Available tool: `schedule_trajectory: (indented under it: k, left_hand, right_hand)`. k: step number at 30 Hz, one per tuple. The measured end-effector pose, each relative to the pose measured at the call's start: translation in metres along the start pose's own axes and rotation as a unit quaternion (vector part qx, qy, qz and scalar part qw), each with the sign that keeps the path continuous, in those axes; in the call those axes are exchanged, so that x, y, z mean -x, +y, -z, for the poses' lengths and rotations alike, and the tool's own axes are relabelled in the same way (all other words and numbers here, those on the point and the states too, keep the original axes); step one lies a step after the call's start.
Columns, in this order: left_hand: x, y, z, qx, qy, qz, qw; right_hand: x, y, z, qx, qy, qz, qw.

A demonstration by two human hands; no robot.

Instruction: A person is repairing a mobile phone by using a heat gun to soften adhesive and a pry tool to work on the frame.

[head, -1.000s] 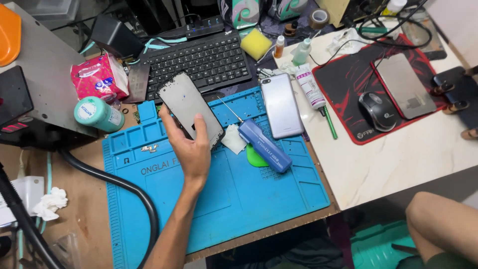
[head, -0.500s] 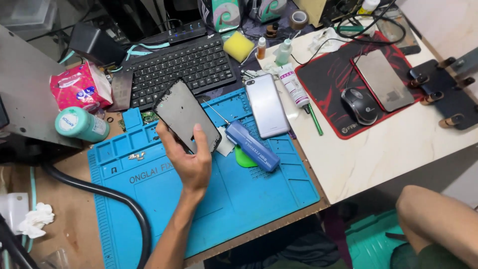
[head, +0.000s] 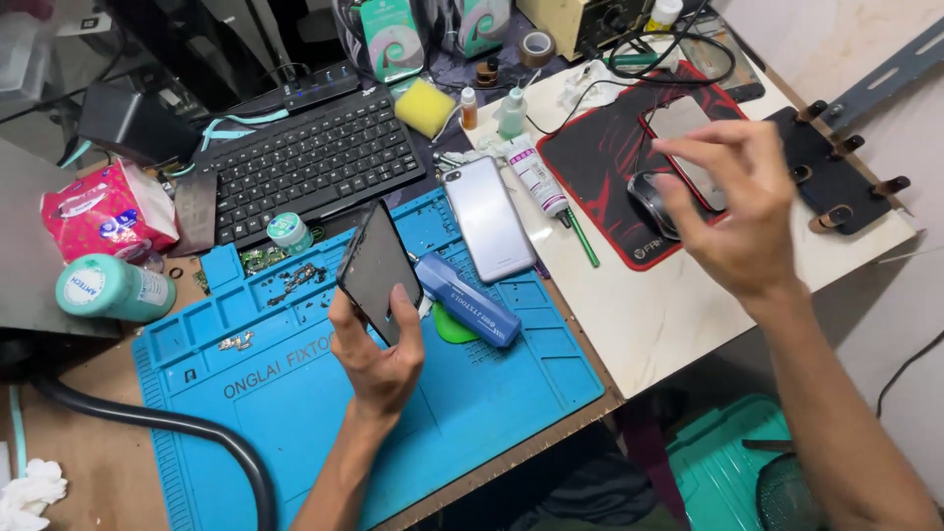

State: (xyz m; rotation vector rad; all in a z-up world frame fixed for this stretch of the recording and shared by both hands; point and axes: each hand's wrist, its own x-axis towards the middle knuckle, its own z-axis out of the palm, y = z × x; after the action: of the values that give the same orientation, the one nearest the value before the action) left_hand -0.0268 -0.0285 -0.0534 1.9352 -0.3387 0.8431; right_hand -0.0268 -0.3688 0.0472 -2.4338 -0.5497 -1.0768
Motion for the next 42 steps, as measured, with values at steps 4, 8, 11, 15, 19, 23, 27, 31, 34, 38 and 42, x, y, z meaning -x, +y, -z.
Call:
schedule_trajectory:
  k: [4,8,11,15,19,23,27,31,34,38,42]
  left_hand:
    - [0.008,0.000,-0.005,0.014,-0.015,-0.046,0.999]
    - [0.015,-0.002,-0.009,0.025,-0.031,-0.048,0.998]
    - [0.019,-0.004,-0.010,0.034,-0.035,-0.035,0.998]
    - [0.022,-0.001,-0.012,0.034,-0.025,-0.019,0.999]
    - [0.019,0.005,-0.012,0.057,-0.029,-0.020,0.998]
    - [0.018,0.011,-0.012,0.065,-0.046,-0.001,0.997]
    - [0.009,0.016,-0.013,0.075,-0.039,0.025,0.996]
    - [-0.001,0.018,-0.013,0.065,-0.015,-0.014,0.998]
    - [-0.004,0.021,-0.011,0.065,-0.014,-0.004,0.998]
    - [-0.004,0.021,-0.011,0.061,-0.018,0.003,0.998]
    - [-0.005,0.020,-0.012,0.066,-0.017,0.012,0.998]
  right_hand:
    - [0.039,0.044,-0.036,0.007,-0.120,-0.106,0.987]
    - [0.055,0.053,-0.048,0.013,-0.145,-0.136,0.980]
    - [0.057,0.053,-0.049,0.017,-0.140,-0.147,0.979]
    - [0.057,0.053,-0.048,0.014,-0.129,-0.140,0.982]
    - [0.053,0.051,-0.049,-0.001,-0.139,-0.138,0.981]
    - [0.054,0.052,-0.049,-0.001,-0.146,-0.154,0.977]
    - [0.055,0.051,-0.050,-0.005,-0.148,-0.155,0.977]
    - [0.060,0.055,-0.055,0.019,-0.126,-0.166,0.978]
    - [0.061,0.055,-0.055,0.017,-0.126,-0.164,0.978]
    - [0.062,0.056,-0.055,0.023,-0.124,-0.166,0.978]
    - [0.059,0.052,-0.054,0.019,-0.125,-0.169,0.977]
